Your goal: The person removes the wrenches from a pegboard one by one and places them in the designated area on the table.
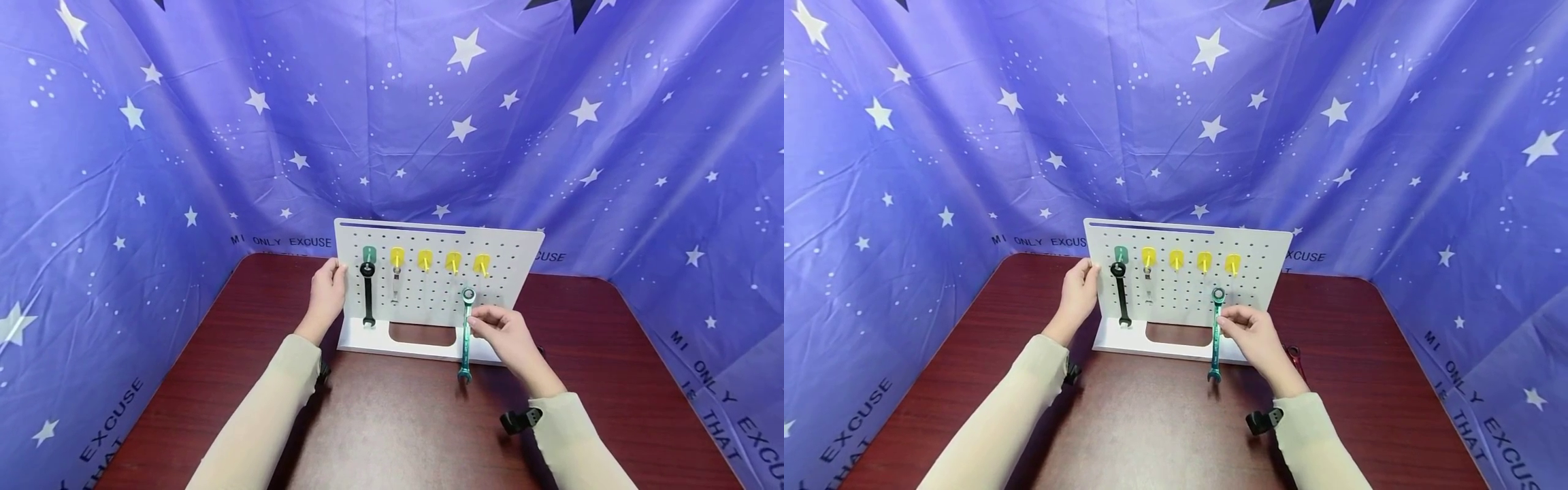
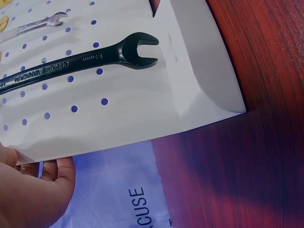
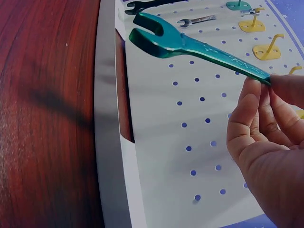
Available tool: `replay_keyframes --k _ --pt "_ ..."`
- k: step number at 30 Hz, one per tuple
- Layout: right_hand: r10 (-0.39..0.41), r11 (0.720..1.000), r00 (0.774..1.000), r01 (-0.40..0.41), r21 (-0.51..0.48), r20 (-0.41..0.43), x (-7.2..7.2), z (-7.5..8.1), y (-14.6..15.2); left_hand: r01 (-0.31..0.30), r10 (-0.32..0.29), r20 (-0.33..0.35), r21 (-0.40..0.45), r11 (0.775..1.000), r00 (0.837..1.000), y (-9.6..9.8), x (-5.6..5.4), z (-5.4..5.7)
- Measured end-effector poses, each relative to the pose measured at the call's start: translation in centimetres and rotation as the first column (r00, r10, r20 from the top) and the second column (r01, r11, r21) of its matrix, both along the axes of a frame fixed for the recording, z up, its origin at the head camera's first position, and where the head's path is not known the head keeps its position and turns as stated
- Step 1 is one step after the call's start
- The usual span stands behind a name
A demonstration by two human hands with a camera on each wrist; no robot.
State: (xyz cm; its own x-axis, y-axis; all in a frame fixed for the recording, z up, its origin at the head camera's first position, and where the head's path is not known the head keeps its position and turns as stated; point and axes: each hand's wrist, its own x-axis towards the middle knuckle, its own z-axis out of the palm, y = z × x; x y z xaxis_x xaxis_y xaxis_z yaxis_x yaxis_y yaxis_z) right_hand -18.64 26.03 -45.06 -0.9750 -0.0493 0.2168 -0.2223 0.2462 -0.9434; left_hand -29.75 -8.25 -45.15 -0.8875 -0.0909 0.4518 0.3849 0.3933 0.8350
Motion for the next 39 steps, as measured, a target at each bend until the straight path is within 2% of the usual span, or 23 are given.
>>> replay_keyframes --k 9,23,39 --pt "-0.004 1.0 1.0 0.004 -0.015 -0.006 0.4 0.0 0.6 -0.002 0.002 0.011 -0.001 1.0 1.0 -0.1 0.1 0.0" --pt "-0.037 0.999 0.998 0.036 0.014 0.044 1.0 -0.3 1.9 0.006 -0.006 0.024 0.005 1.0 1.0 -0.1 -0.1 0.0" --pt "-0.039 0.999 0.998 0.038 0.025 0.054 1.6 -1.0 2.8 0.004 -0.004 0.001 0.001 1.0 1.0 -0.1 0.0 0.1"
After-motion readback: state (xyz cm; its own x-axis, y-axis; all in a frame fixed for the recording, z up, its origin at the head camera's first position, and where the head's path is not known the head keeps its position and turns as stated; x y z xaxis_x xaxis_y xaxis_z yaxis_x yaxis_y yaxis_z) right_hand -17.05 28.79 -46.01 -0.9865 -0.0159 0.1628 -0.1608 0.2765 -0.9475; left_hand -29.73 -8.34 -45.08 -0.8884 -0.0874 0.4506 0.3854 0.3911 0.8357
